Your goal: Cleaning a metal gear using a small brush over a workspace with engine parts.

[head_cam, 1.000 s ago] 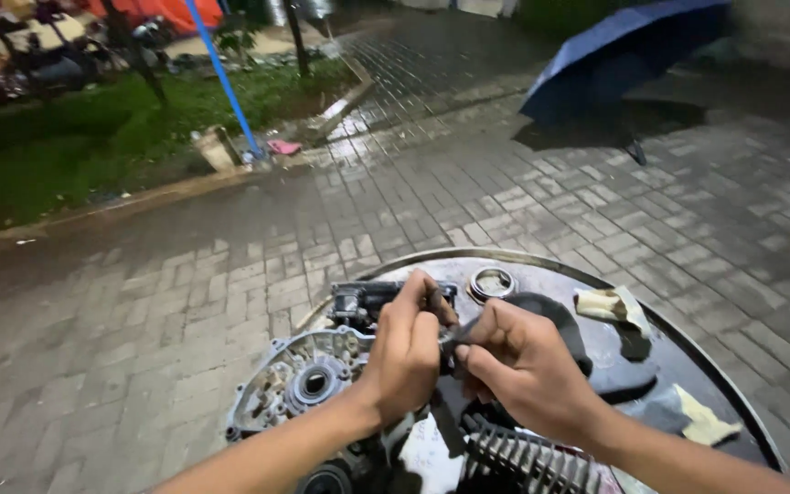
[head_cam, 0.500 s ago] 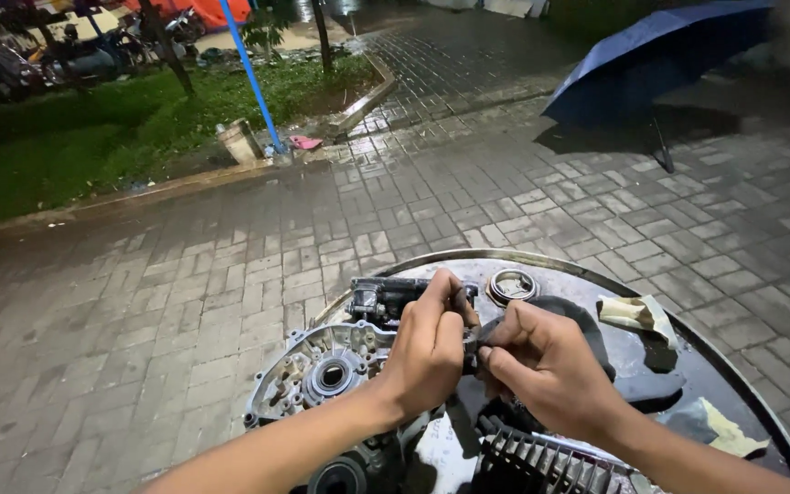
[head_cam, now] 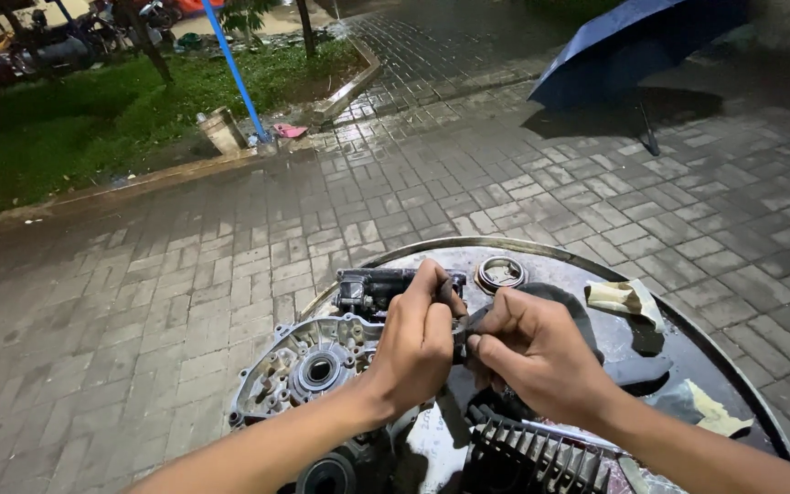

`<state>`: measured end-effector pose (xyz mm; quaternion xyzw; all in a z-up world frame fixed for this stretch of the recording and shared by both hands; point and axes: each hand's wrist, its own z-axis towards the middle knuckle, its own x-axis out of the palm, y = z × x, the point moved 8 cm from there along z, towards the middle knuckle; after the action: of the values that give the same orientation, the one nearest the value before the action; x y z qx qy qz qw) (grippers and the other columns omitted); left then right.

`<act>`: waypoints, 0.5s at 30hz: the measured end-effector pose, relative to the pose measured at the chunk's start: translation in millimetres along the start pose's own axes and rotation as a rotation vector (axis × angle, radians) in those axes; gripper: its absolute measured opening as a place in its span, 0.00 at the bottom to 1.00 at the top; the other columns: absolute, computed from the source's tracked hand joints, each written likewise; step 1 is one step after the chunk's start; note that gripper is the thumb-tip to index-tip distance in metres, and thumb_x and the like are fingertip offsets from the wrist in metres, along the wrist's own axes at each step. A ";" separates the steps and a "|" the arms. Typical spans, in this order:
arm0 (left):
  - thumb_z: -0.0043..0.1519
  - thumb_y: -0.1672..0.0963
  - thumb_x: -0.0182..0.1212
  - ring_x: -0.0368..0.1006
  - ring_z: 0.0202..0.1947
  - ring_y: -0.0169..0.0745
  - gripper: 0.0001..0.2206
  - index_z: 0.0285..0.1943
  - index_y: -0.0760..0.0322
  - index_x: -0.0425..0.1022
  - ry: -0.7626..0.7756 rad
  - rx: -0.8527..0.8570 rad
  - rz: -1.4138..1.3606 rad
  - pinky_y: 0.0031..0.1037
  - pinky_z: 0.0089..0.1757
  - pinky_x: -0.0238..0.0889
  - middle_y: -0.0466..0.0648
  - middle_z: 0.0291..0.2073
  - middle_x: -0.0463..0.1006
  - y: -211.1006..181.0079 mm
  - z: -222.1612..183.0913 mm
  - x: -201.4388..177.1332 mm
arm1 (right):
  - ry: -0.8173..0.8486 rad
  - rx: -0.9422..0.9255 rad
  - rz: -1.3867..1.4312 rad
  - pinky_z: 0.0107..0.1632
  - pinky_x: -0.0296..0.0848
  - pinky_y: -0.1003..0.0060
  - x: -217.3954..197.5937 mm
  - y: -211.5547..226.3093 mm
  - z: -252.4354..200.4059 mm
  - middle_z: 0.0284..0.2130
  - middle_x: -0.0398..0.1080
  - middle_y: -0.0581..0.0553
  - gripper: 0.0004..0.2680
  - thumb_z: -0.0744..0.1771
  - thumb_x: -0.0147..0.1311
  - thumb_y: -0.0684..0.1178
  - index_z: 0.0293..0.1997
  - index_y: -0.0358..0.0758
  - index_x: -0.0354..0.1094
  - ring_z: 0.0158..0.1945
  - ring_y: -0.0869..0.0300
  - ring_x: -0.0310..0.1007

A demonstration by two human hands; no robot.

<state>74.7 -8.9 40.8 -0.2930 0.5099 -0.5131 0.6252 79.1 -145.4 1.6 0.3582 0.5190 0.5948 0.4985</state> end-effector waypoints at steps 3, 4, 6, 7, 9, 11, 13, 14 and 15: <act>0.57 0.59 0.37 0.59 0.28 0.39 0.04 0.35 0.61 0.58 0.005 -0.007 -0.015 0.35 0.33 0.56 0.48 0.26 0.69 -1.6 0.5 -0.9 | 0.046 -0.017 -0.006 0.18 0.73 0.68 5.6 2.2 -0.5 0.13 0.77 0.37 0.09 0.65 0.58 0.35 0.26 0.37 0.61 0.14 0.58 0.77; 0.58 0.59 0.37 0.60 0.29 0.40 0.04 0.35 0.61 0.58 0.009 -0.002 -0.012 0.35 0.35 0.57 0.48 0.27 0.69 -1.2 0.7 -0.7 | 0.013 0.009 -0.003 0.18 0.73 0.67 3.4 1.9 -0.4 0.13 0.77 0.35 0.09 0.65 0.59 0.35 0.26 0.36 0.61 0.14 0.57 0.77; 0.58 0.60 0.37 0.61 0.30 0.40 0.04 0.35 0.61 0.59 0.013 0.004 -0.012 0.35 0.36 0.58 0.48 0.27 0.69 -0.2 1.5 0.1 | -0.021 0.035 -0.003 0.18 0.73 0.66 -0.3 0.1 -0.1 0.13 0.77 0.33 0.09 0.65 0.59 0.35 0.26 0.36 0.60 0.14 0.55 0.77; 0.57 0.60 0.37 0.62 0.30 0.41 0.04 0.35 0.61 0.59 0.014 0.009 -0.009 0.35 0.36 0.58 0.48 0.27 0.70 0.1 1.3 0.5 | -0.007 -0.014 -0.006 0.18 0.73 0.67 0.3 1.9 -0.6 0.13 0.75 0.37 0.10 0.65 0.59 0.35 0.26 0.36 0.60 0.14 0.57 0.75; 0.56 0.60 0.38 0.62 0.30 0.41 0.04 0.34 0.62 0.59 0.017 0.014 -0.007 0.35 0.35 0.58 0.48 0.27 0.70 0.2 1.0 0.6 | 0.005 -0.062 -0.009 0.18 0.73 0.68 0.3 5.6 -1.4 0.14 0.73 0.40 0.10 0.65 0.59 0.35 0.26 0.37 0.60 0.15 0.59 0.74; 0.57 0.59 0.37 0.63 0.32 0.41 0.04 0.35 0.61 0.59 0.041 0.008 -0.010 0.35 0.37 0.59 0.49 0.28 0.71 0.4 0.9 1.9 | 0.038 -0.024 -0.031 0.18 0.75 0.69 2.0 6.1 -1.1 0.15 0.77 0.40 0.09 0.65 0.60 0.35 0.26 0.38 0.62 0.16 0.59 0.78; 0.56 0.59 0.38 0.63 0.32 0.41 0.04 0.35 0.62 0.59 0.049 0.011 -0.003 0.35 0.36 0.59 0.48 0.28 0.71 -1.3 1.2 1.9 | 0.015 -0.019 -0.039 0.17 0.73 0.68 -0.2 4.5 -1.0 0.14 0.75 0.40 0.10 0.65 0.60 0.35 0.26 0.37 0.61 0.14 0.60 0.75; 0.56 0.59 0.38 0.63 0.31 0.41 0.05 0.35 0.62 0.60 0.056 0.014 0.002 0.35 0.36 0.59 0.48 0.28 0.71 -2.1 1.1 2.3 | -0.006 -0.013 -0.049 0.16 0.72 0.68 -2.3 3.6 -1.0 0.14 0.74 0.41 0.10 0.65 0.60 0.35 0.26 0.37 0.61 0.13 0.60 0.72; 0.56 0.59 0.38 0.63 0.31 0.41 0.05 0.35 0.62 0.60 0.058 0.013 0.003 0.35 0.36 0.59 0.48 0.28 0.71 -1.7 1.1 2.7 | -0.008 -0.012 -0.048 0.16 0.72 0.68 -2.8 5.4 -1.2 0.14 0.74 0.41 0.10 0.65 0.60 0.35 0.26 0.37 0.61 0.13 0.60 0.72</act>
<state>75.0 -12.1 41.7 -0.2732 0.5250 -0.5240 0.6125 77.5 -148.2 6.9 0.3450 0.5219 0.5845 0.5167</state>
